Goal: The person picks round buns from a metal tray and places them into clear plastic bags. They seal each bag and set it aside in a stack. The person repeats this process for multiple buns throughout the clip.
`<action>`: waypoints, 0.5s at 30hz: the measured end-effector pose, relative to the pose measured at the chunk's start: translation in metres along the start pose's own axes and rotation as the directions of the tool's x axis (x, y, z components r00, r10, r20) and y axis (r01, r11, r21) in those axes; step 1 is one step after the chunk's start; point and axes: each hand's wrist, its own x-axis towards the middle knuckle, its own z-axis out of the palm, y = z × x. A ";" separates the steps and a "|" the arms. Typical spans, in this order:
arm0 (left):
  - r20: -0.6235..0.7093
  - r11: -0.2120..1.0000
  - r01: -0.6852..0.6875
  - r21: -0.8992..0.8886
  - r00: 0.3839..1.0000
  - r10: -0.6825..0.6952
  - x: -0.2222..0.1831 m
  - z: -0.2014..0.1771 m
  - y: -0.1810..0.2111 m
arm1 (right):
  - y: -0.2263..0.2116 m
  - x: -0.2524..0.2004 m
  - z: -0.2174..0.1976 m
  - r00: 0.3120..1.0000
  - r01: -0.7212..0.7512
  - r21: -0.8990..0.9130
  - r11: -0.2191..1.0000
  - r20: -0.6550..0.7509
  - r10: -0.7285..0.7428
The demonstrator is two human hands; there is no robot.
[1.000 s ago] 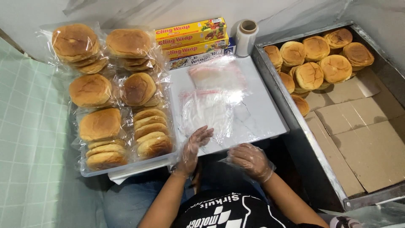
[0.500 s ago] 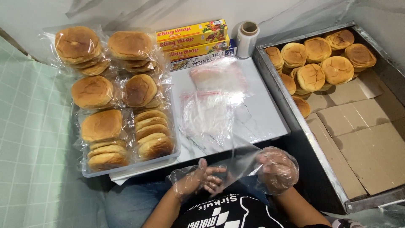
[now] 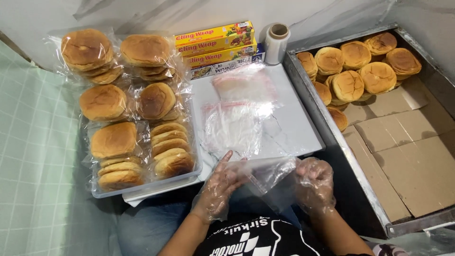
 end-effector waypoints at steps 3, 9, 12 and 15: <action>-0.137 0.973 -0.032 0.228 0.988 0.064 0.000 0.016 0.003 | 0.006 0.005 -0.003 0.992 -0.120 -0.021 0.993 0.028 0.120; -0.179 0.917 -0.135 0.375 0.960 0.214 0.005 -0.021 0.004 | 0.012 0.014 0.009 0.860 -0.497 -0.486 0.719 -0.385 0.334; -0.160 0.859 -0.182 0.478 0.944 0.289 0.000 -0.011 0.009 | 0.011 0.015 -0.004 0.997 0.035 -0.906 0.422 0.060 0.045; -0.008 0.542 -0.160 0.825 0.956 0.293 -0.016 0.020 0.022 | 0.003 0.017 0.023 0.908 0.406 -0.843 0.353 0.417 -0.048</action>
